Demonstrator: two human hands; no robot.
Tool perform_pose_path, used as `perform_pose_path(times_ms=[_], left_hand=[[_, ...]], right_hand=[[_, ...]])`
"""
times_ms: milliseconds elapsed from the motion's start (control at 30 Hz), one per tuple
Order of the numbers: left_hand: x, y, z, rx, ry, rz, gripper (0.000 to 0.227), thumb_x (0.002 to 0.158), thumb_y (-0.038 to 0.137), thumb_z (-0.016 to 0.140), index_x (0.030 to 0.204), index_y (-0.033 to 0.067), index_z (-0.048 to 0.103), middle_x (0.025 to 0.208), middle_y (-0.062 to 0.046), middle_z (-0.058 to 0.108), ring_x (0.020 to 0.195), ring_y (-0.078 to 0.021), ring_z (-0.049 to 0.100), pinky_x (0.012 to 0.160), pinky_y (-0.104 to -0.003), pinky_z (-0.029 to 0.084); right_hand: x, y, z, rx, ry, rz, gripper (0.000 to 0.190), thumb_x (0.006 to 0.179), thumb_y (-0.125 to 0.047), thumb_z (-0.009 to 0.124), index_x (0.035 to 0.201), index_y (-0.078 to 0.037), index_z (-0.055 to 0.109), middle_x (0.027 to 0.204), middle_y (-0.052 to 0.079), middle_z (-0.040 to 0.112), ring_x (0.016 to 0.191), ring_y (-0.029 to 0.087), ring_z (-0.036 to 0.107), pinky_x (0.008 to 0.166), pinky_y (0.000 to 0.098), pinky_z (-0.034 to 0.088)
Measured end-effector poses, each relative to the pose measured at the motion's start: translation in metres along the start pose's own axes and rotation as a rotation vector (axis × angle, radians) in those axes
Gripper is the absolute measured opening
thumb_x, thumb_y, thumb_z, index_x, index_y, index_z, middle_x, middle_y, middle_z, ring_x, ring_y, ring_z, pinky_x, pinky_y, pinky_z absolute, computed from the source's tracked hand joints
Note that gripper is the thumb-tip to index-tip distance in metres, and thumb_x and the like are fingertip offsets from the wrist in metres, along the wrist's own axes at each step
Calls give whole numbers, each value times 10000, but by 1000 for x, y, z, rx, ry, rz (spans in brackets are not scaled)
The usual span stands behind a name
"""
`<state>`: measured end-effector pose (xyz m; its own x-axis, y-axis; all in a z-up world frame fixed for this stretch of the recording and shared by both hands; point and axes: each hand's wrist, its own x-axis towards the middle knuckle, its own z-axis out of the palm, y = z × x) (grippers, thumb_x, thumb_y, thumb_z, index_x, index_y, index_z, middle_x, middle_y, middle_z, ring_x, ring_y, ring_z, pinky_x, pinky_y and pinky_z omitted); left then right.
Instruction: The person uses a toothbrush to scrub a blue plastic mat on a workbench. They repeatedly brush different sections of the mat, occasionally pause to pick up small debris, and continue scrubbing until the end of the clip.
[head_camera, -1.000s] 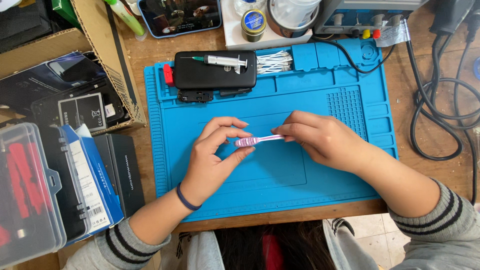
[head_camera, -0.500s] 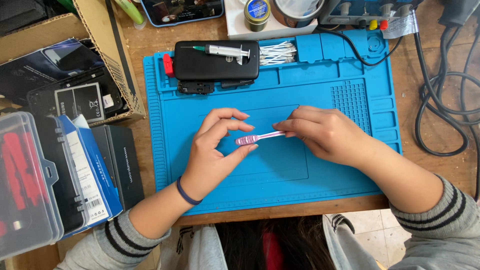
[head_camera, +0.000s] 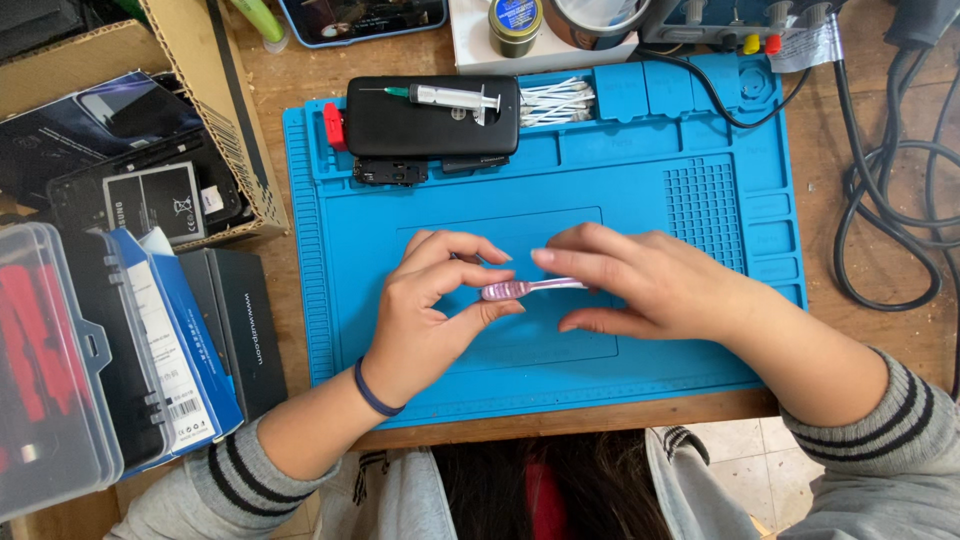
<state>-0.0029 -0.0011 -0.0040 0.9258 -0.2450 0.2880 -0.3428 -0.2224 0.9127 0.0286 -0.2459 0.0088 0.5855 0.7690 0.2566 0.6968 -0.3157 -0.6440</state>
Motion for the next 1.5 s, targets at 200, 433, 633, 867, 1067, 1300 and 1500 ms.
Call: perform_pose_path(times_ms=[200,433,633,867,1067,1300,1500], left_hand=[[-3,-1,7,-67,-86,62,164,910,192,650,1034,112,721,1059,-54,668,898,-243,598,835,-355,496],[-4,2,9,-99,-115,80,167,910,195,644,1028,108,724,1053,-51,682,868,-229,600,806,-340,509],[-7,3,11,-98,-120,97,166,901,202,648,1006,102,729,1040,-40,686,861,-226,602,801,-334,506],[-10,5,12,-72,-125,119,134,871,159,683,972,89,734,1029,-40,692,867,-222,616,820,-344,514],[-11,6,12,-73,-128,122,142,862,168,690,977,98,737,1028,-35,691,860,-222,615,816,-344,516],[-11,6,12,-76,-121,121,144,849,157,702,974,97,740,1028,-35,698,861,-213,621,814,-340,522],[-11,7,12,-82,-130,107,149,850,169,697,975,98,737,1031,-36,698,864,-213,618,808,-338,526]], right_hand=[[-6,-9,13,70,107,-140,263,912,-131,590,1172,-95,597,763,8,671,371,178,581,351,273,513],[-7,-14,20,47,141,-146,305,820,-199,741,1081,-95,624,616,-32,602,339,123,515,327,229,475],[1,-25,18,55,170,-150,215,844,-116,700,1037,-71,616,660,32,627,350,171,538,324,275,480],[0,-24,19,46,188,-140,176,856,-107,679,1024,-80,633,697,36,657,362,184,554,334,276,488],[3,-26,17,65,195,-164,162,852,-81,669,1011,-70,638,688,49,660,355,181,549,324,271,480],[6,-26,15,54,206,-209,145,861,-74,655,1005,-69,639,691,62,652,360,175,548,329,272,480],[6,-27,14,68,197,-192,155,848,-75,664,1002,-77,662,671,56,656,340,152,531,317,248,465]])
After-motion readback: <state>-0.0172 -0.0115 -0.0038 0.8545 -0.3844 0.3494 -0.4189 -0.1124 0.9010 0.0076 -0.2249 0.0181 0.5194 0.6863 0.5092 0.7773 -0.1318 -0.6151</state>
